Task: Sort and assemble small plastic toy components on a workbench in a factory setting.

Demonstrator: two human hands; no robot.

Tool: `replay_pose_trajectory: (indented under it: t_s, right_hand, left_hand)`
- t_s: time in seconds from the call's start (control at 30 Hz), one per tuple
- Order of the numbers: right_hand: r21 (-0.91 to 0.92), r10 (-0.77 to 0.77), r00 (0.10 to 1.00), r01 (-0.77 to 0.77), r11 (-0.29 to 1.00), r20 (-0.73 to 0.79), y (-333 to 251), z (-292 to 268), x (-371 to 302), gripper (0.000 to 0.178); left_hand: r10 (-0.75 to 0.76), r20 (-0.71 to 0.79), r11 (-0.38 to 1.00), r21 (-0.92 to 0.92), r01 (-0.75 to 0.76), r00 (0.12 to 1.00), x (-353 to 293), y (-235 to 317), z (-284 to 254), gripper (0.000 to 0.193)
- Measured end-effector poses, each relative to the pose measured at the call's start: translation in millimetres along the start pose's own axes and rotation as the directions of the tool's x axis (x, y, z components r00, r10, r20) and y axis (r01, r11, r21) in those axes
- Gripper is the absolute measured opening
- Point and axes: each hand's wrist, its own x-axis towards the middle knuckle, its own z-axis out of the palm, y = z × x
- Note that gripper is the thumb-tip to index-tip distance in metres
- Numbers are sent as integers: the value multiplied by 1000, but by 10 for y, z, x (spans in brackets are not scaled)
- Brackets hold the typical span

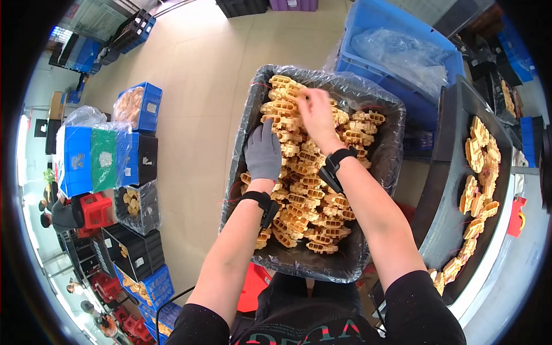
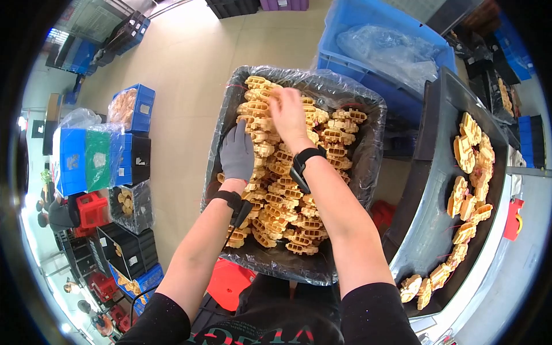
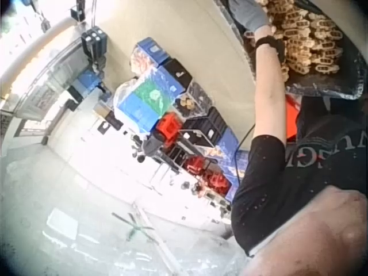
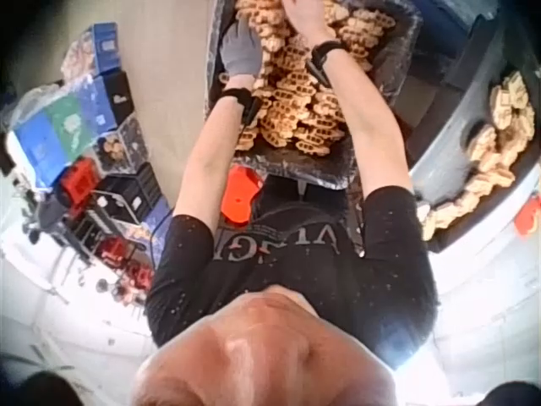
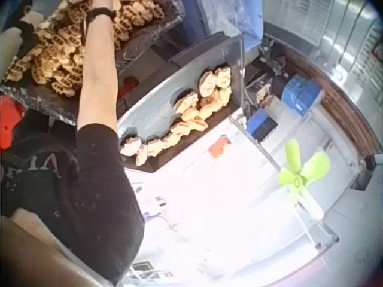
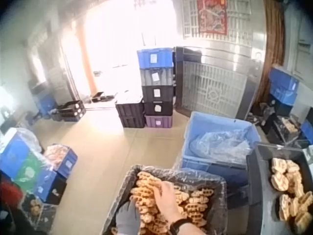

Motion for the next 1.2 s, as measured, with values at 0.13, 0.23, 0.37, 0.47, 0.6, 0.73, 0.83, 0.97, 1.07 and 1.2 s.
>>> replay_pose_trajectory:
  t_s: [0.13, 0.23, 0.37, 0.47, 0.6, 0.73, 0.83, 0.97, 1.07, 1.2]
  right_hand:
    - [-90, 103, 959, -131, 987, -262, 185, 249, 83, 35]
    - [-201, 146, 966, -190, 961, -213, 48, 678, -106, 44]
    - [-193, 135, 965, -180, 965, -225, 48, 702, -74, 47]
    - [-204, 209, 973, -225, 953, -94, 56, 607, -93, 54]
    - [-148, 209, 972, -223, 963, -107, -36, 336, -108, 56]
    - [164, 205, 977, -194, 967, -55, -622, -269, -260, 45]
    - [257, 168, 984, -178, 950, 59, -1281, -908, -545, 40]
    - [625, -185, 979, 91, 776, 87, -2163, -1827, -1089, 53]
    - [663, -171, 975, 222, 715, -142, -3134, -2204, -1643, 63]
    - [878, -695, 660, 470, 86, -285, -3994, -2169, -1927, 30]
  left_hand:
    - [-19, 25, 1000, -11, 19, 1000, 1, 24, -29, 43]
    - [-30, 46, 999, 21, 29, 998, -16, 82, -11, 46]
    - [-77, 133, 996, 55, 70, 988, 68, 155, -76, 52]
    - [-92, 128, 994, 74, 83, 988, 30, 126, -43, 58]
    - [-105, 172, 993, 63, 96, 979, 44, 106, -197, 65]
    - [-38, 111, 998, -53, 44, 993, -106, 152, -664, 63]
    - [4, 51, 967, -254, 9, 999, -474, 157, -1174, 58]
    - [84, 206, 903, -429, 13, 975, -1286, 1, -1746, 54]
    - [125, 293, 883, -468, 28, 948, -1744, -121, -1991, 53]
    - [191, 424, 844, -532, 72, 885, -2123, -221, -2047, 51]
